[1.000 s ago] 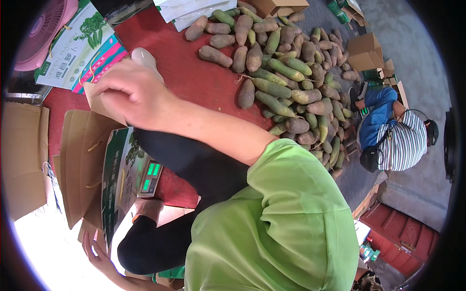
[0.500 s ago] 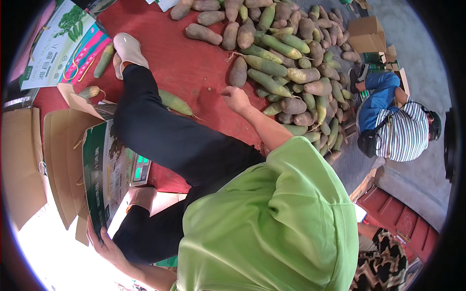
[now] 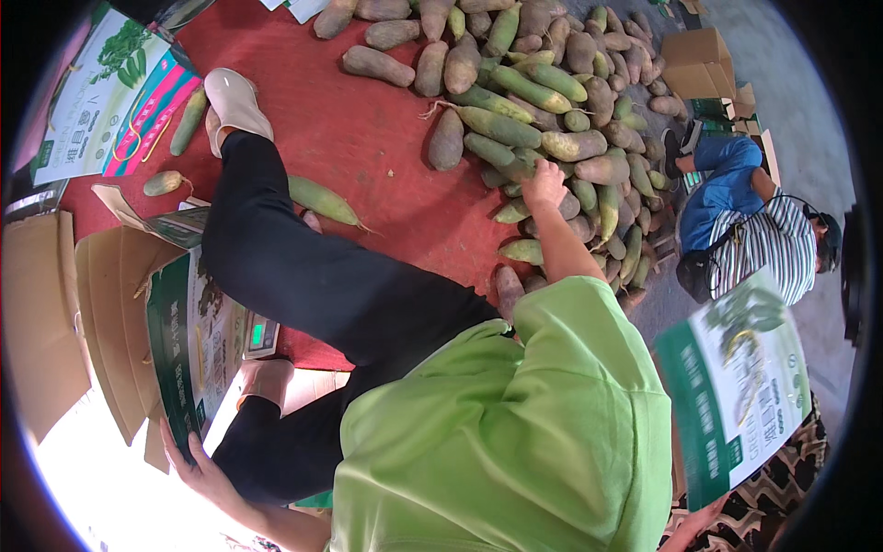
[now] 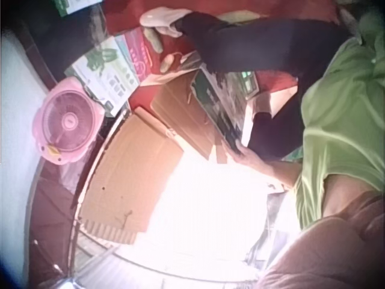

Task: Picking up green radishes from a floor pile, weighing them, and packing them into cardboard boxes.

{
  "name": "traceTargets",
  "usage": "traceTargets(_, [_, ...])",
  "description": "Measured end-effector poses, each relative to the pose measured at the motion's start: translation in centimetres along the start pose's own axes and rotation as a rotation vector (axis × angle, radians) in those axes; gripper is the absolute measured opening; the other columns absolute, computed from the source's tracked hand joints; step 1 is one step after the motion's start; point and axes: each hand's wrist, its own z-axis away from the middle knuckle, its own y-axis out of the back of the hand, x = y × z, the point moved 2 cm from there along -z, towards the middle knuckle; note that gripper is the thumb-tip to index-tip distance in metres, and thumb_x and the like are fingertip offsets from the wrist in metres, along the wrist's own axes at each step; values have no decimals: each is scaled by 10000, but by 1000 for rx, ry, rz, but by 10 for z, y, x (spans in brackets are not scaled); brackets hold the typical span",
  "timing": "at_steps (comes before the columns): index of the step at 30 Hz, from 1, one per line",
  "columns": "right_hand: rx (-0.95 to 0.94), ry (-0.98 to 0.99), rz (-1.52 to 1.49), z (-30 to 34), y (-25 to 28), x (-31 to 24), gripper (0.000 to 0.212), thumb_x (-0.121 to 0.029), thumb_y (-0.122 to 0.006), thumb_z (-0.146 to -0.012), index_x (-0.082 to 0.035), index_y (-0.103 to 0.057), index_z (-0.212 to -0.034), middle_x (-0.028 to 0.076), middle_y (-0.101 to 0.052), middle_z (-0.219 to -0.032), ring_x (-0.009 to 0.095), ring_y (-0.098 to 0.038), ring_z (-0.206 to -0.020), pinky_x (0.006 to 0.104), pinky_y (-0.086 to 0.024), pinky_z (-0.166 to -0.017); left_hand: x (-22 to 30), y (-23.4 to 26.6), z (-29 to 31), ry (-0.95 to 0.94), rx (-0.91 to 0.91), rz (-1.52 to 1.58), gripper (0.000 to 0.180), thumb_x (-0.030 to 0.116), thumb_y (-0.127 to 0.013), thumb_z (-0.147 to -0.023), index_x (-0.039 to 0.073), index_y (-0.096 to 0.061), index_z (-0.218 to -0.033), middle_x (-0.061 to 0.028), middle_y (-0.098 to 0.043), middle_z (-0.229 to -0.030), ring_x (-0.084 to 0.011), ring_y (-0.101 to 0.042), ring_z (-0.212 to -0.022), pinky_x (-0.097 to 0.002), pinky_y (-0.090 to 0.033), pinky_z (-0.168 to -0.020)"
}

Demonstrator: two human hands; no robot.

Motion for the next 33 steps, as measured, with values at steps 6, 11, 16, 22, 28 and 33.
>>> traceTargets(6, [-170,46,93,-13,-6,1,624,-288,-751,-740,-190,-465,-1286,39,-514,-1259,254,-451,-1234,501,-421,-949,5,-4,2,17,37,-9,392,62,-511,-941,45,-496,-1333,-150,-533,-1320,-274,-514,-1191,-369,-397,-1004])
traceTargets(11, [-181,114,231,-14,-5,-12,559,-272,-734,-756,-193,-490,-1253,61,-523,-1225,268,-477,-1190,483,-444,-921,1,-6,0,44,52,-28,371,45,-507,-938,35,-516,-1308,-156,-552,-1292,-272,-534,-1165,-364,-422,-981])
traceTargets(16, [-114,219,222,-24,-52,-12,515,-268,-773,-709,-66,-513,-1105,128,-584,-1115,294,-572,-1071,426,-499,-878,5,-8,-4,65,88,-63,339,47,-511,-937,16,-540,-1274,-167,-566,-1266,-271,-557,-1124,-365,-445,-946])
traceTargets(22, [-435,-124,-652,51,-69,-65,522,-312,-745,-779,53,-571,-1108,178,-639,-1007,277,-625,-886,389,-500,-761,12,-10,-6,-16,133,-185,316,52,-527,-926,9,-563,-1237,-183,-609,-1171,-306,-589,-1038,-380,-455,-899])
traceTargets(28, [-879,-365,-1342,91,-59,-108,291,-225,-705,-835,14,-641,-990,77,-641,-875,188,-594,-742,328,-464,-617,-2,-1,-2,-130,171,-232,271,49,-567,-884,5,-601,-1148,-154,-642,-1068,-318,-605,-967,-398,-459,-855])
traceTargets(33, [-809,78,-1162,77,-20,-112,309,-195,-675,-830,-19,-621,-1078,66,-642,-906,178,-606,-779,339,-492,-673,7,-6,-6,-67,220,-286,166,-4,-605,-813,29,-654,-968,-129,-670,-932,-318,-627,-896,-406,-469,-834])
